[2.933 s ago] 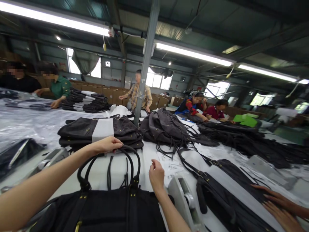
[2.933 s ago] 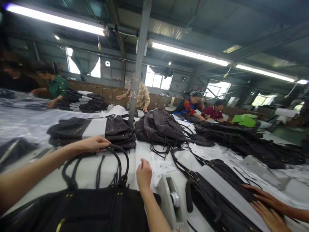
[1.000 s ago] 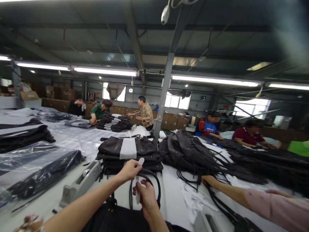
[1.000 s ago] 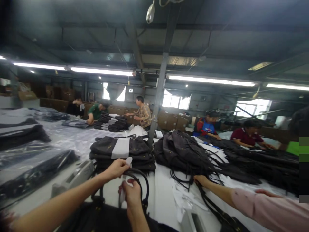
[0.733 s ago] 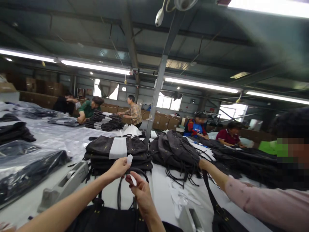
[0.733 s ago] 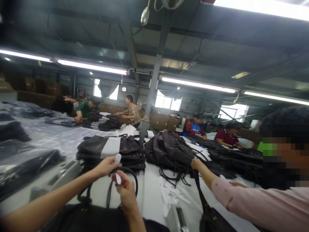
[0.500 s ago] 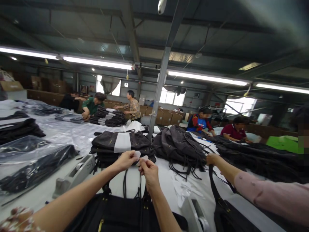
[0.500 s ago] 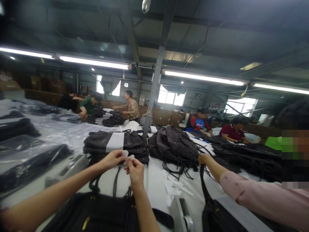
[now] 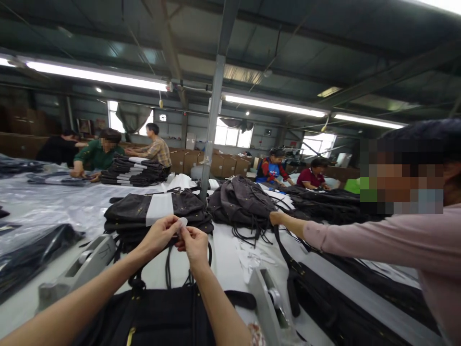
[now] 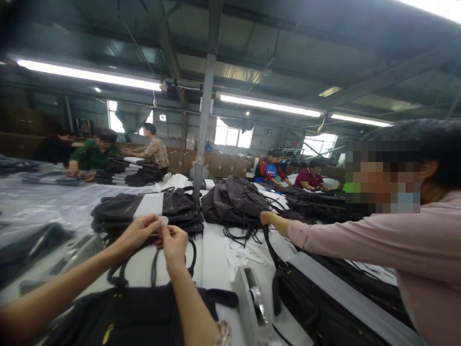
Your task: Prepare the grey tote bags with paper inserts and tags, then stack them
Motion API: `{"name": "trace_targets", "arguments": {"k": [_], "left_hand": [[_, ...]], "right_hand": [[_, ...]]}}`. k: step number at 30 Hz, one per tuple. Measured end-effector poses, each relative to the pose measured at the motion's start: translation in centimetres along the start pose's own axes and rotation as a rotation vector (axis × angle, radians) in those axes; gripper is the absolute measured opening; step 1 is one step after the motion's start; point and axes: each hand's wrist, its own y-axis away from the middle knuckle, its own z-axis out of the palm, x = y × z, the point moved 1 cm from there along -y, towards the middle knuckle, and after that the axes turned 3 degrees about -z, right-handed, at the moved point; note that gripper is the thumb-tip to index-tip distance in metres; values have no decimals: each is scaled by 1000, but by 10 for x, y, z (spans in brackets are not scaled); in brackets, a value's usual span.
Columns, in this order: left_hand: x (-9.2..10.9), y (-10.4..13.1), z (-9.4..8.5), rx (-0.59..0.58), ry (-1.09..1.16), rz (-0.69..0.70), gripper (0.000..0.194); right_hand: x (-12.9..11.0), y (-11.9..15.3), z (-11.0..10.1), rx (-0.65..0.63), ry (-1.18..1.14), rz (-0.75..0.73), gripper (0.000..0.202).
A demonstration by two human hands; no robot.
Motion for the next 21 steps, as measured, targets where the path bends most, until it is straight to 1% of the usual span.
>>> {"name": "trace_targets", "arguments": {"k": [3,8,11,14,17,18,21], "left_hand": [[3,3,1,10,-30,15,38],[5,9,5,26,-152,77,38],[6,17,7,104,-290,109,37],[8,25,8,186,-409,166,35],[11,25,8,181,-445,210,33],[11,23,7,173,-443,214,32],[8,18,3,166,-426,206,31]], "right_hand": [[0,2,-1,16,1,22,50],[-3,6,-4,67,3,53,48],[-5,9,-4,67,-8,49,44],[-8,10,-1,79,-29,109,39],[-12,9,1,111,-78,166,37],[-12,8,2,97,-128,177,36],[-14,9,1,-3,-313,195,35]]}}
